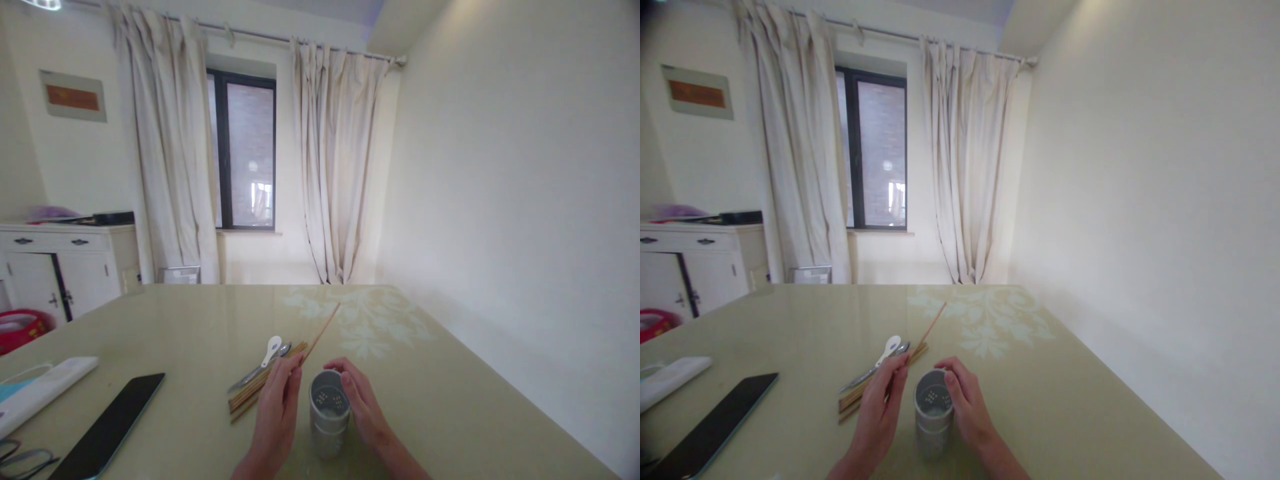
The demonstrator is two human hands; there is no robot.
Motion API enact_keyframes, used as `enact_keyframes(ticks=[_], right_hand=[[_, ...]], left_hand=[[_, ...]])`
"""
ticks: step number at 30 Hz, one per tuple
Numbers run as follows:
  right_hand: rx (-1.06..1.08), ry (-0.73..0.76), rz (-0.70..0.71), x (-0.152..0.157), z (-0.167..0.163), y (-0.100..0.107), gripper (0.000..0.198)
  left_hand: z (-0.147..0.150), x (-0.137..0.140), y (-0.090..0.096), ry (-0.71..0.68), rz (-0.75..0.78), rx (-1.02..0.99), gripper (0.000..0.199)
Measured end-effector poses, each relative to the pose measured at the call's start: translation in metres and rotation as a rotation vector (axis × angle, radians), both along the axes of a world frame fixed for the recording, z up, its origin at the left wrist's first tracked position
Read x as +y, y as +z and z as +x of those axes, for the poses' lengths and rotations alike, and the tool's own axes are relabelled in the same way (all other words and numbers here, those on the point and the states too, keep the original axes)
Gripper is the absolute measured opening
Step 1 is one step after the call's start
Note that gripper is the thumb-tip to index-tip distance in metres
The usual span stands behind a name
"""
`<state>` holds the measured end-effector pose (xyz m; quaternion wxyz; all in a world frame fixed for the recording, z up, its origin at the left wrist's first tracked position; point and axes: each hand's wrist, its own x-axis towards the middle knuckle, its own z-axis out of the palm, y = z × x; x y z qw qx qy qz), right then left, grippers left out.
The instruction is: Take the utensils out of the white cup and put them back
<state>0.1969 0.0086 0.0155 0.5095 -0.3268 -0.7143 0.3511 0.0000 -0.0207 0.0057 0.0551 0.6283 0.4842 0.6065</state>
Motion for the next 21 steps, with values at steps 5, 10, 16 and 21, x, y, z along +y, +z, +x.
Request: enact_keyframes(ticks=[5, 10, 16, 21], right_hand=[[-0.018, 0.025, 0.007, -0.005, 0.001, 0.007, 0.052], [-0.013, 0.055, -0.062, -0.005, 0.002, 0.013, 0.054], [-0.028, 0.194, -0.071, -0.003, 0.007, 0.013, 0.058], [0.013, 0.027, 0.006, -0.001, 0.012, 0.011, 0.064]], left_hand=[[0.001, -0.008, 0.001, -0.034, 0.044, 0.096, 0.032], [0.002, -0.012, 0.002, -0.031, 0.067, 0.125, 0.034], [0.003, -0.013, 0.001, -0.030, 0.132, 0.141, 0.028], [0.003, -0.018, 0.008, -0.075, 0.221, 0.173, 0.026]])
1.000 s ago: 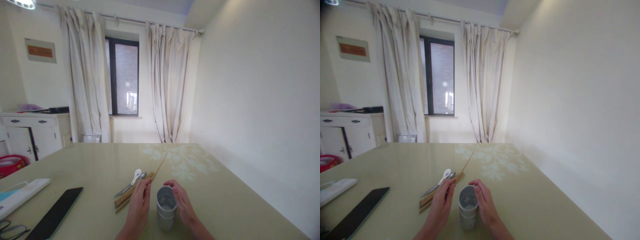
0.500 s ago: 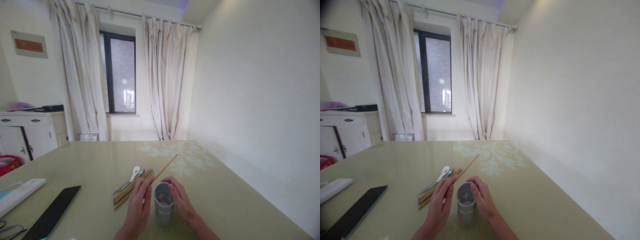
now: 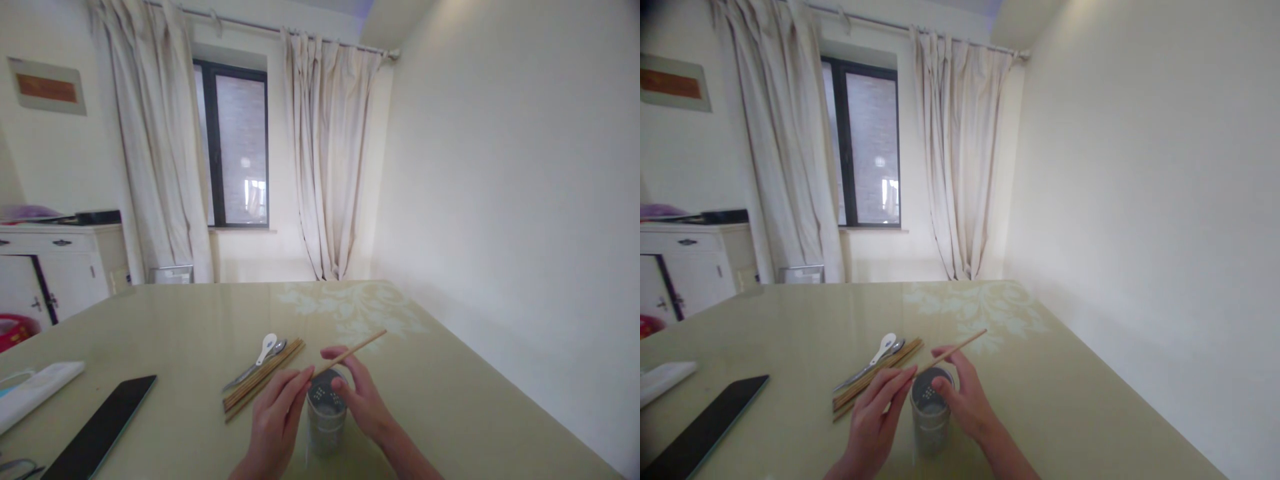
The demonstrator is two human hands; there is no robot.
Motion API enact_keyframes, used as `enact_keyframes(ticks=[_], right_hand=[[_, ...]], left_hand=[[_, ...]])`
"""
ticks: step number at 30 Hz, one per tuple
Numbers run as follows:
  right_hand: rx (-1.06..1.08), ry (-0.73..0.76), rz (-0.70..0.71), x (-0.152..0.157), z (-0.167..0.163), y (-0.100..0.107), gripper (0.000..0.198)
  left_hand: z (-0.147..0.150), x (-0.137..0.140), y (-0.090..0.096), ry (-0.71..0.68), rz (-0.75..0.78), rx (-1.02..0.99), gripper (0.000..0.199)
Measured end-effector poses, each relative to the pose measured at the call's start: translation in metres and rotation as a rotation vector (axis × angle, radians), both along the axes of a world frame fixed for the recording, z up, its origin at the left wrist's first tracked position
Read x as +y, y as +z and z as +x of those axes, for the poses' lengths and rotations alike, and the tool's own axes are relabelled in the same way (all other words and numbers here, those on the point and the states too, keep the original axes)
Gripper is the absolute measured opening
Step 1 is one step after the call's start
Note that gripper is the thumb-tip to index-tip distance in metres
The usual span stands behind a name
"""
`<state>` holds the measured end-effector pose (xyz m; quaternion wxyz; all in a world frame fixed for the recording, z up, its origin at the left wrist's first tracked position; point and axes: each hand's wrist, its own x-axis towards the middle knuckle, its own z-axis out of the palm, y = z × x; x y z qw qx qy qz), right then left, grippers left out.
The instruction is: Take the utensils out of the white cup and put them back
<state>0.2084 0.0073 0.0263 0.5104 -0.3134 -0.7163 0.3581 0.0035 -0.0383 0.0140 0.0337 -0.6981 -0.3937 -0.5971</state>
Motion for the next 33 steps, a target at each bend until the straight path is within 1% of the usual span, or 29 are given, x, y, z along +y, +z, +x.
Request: enact_keyframes(ticks=[1, 3, 5, 6, 10, 13, 15, 17, 18, 20, 23, 26, 29, 33], right_hand=[[0.014, -0.017, 0.033, 0.000, 0.001, 0.002, 0.060], [0.046, -0.013, 0.087, -0.003, 0.001, 0.008, 0.046], [0.094, -0.001, 0.092, -0.007, 0.000, 0.015, 0.033], [0.119, 0.006, 0.079, -0.010, -0.002, 0.018, 0.030], [0.219, 0.026, -0.003, -0.014, -0.006, 0.024, 0.030], [0.388, -0.065, -0.078, -0.007, -0.003, 0.023, 0.030], [0.548, -0.140, -0.116, 0.002, 0.004, 0.023, 0.030], [0.674, -0.168, -0.142, 0.010, 0.011, 0.023, 0.031], [0.710, -0.165, -0.156, 0.013, 0.015, 0.024, 0.032], [0.741, -0.164, -0.179, 0.016, 0.019, 0.026, 0.033], [0.672, -0.182, -0.173, 0.015, 0.020, 0.029, 0.036], [0.498, -0.217, -0.118, 0.010, 0.017, 0.030, 0.040], [0.332, -0.196, -0.122, 0.007, 0.012, 0.029, 0.045], [0.235, -0.119, -0.167, 0.004, 0.005, 0.026, 0.047]], left_hand=[[0.000, 0.000, 0.001, -0.002, 0.013, 0.003, 0.026], [0.001, 0.000, 0.000, 0.000, 0.038, 0.004, 0.024], [0.001, 0.001, -0.002, 0.011, 0.052, 0.009, 0.023], [0.002, 0.000, -0.003, 0.017, 0.048, 0.018, 0.023], [0.001, -0.005, -0.003, 0.030, 0.007, 0.053, 0.026], [-0.008, -0.003, 0.003, 0.097, -0.023, -0.032, 0.035], [-0.019, 0.006, 0.006, 0.201, -0.102, -0.119, 0.038], [-0.033, 0.018, 0.007, 0.326, -0.229, -0.127, 0.037], [-0.040, 0.023, 0.006, 0.383, -0.289, -0.082, 0.035], [-0.050, 0.031, 0.002, 0.450, -0.402, 0.098, 0.031], [-0.054, 0.034, -0.005, 0.490, -0.576, 0.408, 0.029], [-0.050, 0.031, -0.008, 0.529, -0.705, 0.572, 0.029], [-0.048, 0.030, -0.010, 0.532, -0.753, 0.592, 0.026], [-0.053, 0.032, -0.013, 0.510, -0.750, 0.520, 0.020]])
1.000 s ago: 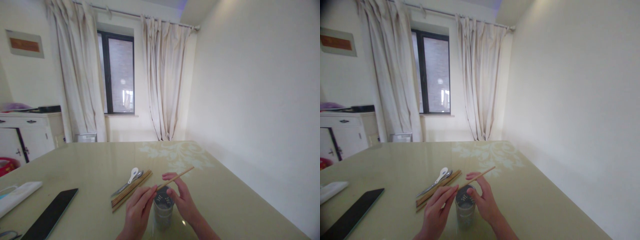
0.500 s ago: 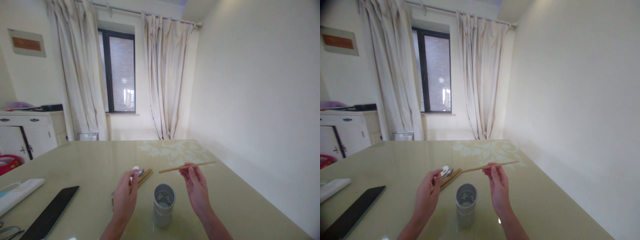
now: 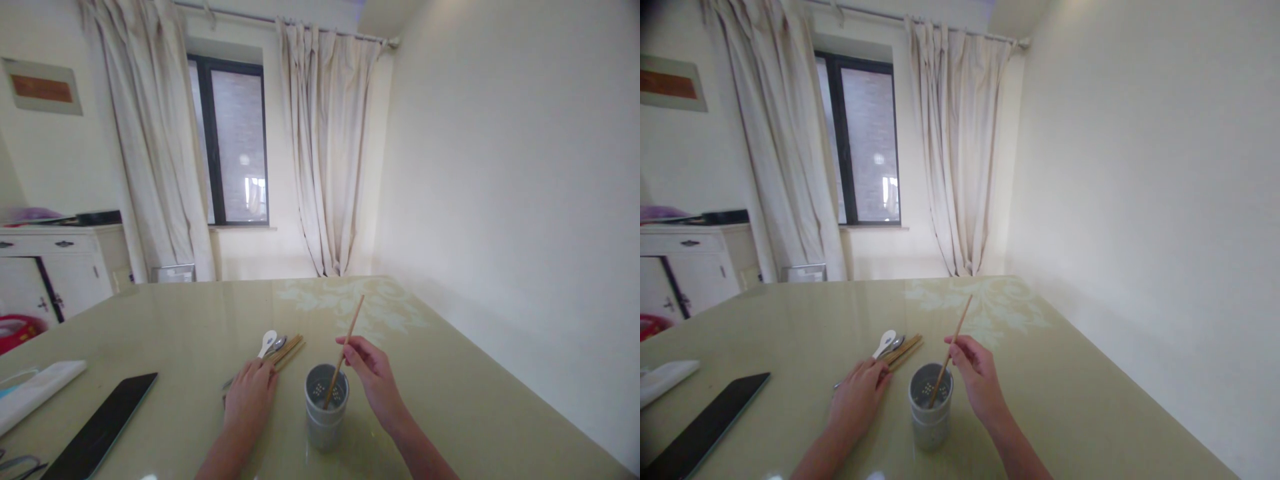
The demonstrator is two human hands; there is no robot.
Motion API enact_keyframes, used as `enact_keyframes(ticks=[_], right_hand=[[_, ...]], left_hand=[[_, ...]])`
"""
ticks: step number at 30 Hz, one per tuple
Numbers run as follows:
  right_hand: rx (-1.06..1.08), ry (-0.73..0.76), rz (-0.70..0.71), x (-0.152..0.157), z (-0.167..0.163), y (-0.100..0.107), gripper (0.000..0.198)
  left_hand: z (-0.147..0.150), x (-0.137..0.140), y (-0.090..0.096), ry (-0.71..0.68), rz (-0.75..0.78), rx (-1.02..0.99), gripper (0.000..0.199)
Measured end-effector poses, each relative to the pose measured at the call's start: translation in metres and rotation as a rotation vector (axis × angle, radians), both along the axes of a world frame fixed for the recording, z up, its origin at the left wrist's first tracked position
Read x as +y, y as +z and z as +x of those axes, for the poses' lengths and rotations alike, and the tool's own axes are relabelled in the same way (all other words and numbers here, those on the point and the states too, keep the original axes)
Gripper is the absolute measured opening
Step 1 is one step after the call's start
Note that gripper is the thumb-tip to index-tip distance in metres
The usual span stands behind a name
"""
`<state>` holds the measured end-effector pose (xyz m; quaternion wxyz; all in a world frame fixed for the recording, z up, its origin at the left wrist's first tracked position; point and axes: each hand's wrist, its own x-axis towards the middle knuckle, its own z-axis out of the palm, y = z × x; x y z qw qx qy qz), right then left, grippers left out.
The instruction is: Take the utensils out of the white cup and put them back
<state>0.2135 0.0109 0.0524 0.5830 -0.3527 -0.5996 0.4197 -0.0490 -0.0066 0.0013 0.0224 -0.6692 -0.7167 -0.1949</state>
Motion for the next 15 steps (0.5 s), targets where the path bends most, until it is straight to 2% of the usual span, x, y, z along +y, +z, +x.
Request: enact_keyframes(ticks=[4, 7, 11, 15], right_hand=[[0.034, 0.001, -0.029, 0.004, -0.006, -0.010, 0.051], [0.094, -0.018, -0.127, 0.012, -0.012, -0.027, 0.055], [0.079, 0.070, -0.287, 0.019, -0.024, -0.048, 0.052], [0.108, 0.137, -0.291, 0.018, -0.031, -0.047, 0.048]], left_hand=[[0.001, 0.002, -0.005, -0.049, 0.052, -0.084, 0.018], [0.013, 0.001, -0.007, -0.113, 0.106, -0.262, 0.024], [0.039, -0.006, -0.003, -0.291, 0.103, -0.557, 0.028], [0.054, -0.013, 0.002, -0.500, 0.085, -0.661, 0.030]])
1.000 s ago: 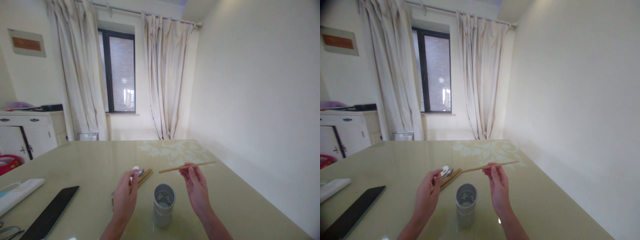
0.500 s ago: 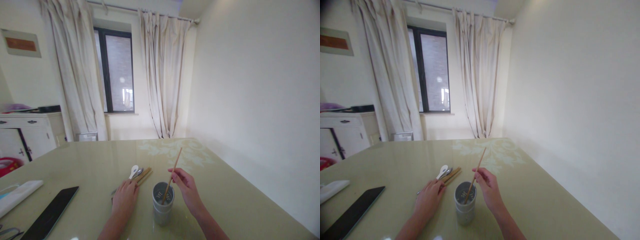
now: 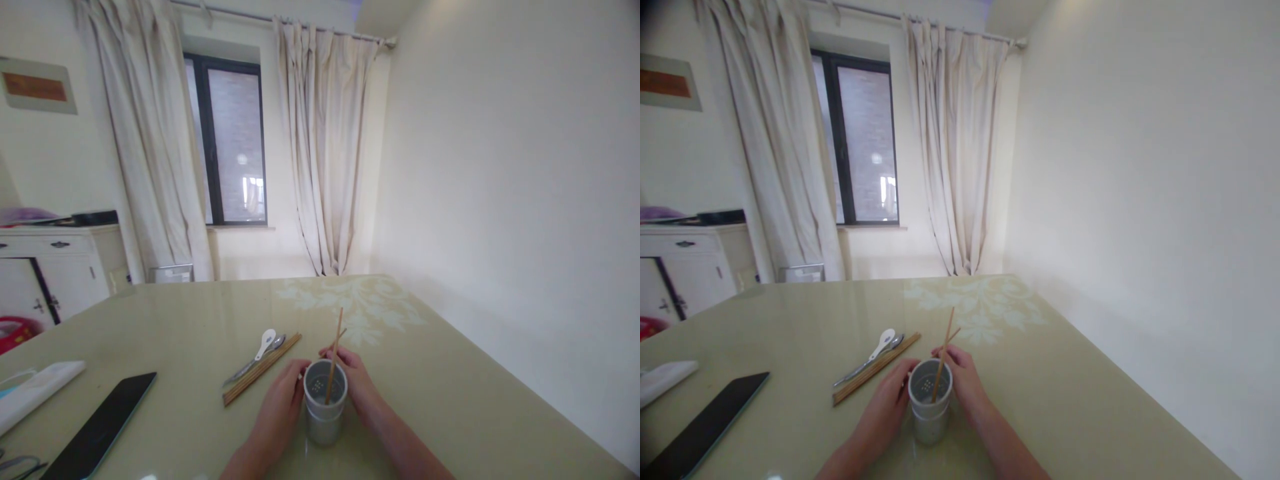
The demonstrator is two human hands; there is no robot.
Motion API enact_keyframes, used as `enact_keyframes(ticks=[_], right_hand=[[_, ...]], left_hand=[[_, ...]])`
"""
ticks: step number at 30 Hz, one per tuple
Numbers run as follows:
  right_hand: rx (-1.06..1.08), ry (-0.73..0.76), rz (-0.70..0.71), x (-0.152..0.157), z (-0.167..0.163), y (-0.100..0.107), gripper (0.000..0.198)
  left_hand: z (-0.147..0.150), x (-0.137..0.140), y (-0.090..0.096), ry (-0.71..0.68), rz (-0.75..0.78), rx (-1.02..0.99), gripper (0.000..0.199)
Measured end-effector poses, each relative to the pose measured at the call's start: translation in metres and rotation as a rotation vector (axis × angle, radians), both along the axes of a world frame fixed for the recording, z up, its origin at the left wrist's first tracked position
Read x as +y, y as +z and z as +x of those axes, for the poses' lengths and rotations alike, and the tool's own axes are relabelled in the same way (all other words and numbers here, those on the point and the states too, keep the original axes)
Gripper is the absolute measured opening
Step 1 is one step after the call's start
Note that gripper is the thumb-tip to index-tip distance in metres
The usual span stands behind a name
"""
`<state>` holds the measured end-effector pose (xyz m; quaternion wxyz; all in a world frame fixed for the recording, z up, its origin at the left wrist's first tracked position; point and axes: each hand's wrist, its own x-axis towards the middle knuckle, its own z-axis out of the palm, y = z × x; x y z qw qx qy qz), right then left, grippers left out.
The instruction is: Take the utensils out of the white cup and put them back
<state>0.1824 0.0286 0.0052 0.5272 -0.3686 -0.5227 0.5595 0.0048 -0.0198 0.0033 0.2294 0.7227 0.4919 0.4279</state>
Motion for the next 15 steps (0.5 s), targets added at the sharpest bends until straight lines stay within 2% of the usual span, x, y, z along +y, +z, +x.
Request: enact_keyframes(ticks=[2, 4, 7, 9, 12, 15], right_hand=[[0.015, -0.082, 0.049, 0.001, 0.005, 0.007, 0.047], [0.066, -0.255, 0.107, 0.005, 0.019, 0.017, 0.048], [0.201, -0.556, 0.232, 0.015, 0.051, 0.034, 0.049], [0.341, -0.664, 0.306, 0.018, 0.070, 0.046, 0.047], [0.490, -0.610, 0.308, 0.013, 0.080, 0.060, 0.045], [0.430, -0.432, 0.260, 0.001, 0.066, 0.065, 0.042]], left_hand=[[-0.004, 0.002, 0.001, 0.004, 0.029, 0.025, 0.033], [-0.015, 0.007, 0.002, 0.128, 0.045, 0.122, 0.037], [-0.038, 0.014, 0.005, 0.390, 0.002, 0.432, 0.037], [-0.050, 0.016, 0.008, 0.505, -0.067, 0.657, 0.034], [-0.060, 0.014, 0.011, 0.558, -0.151, 0.830, 0.030], [-0.061, 0.013, 0.012, 0.536, -0.203, 0.839, 0.025]])
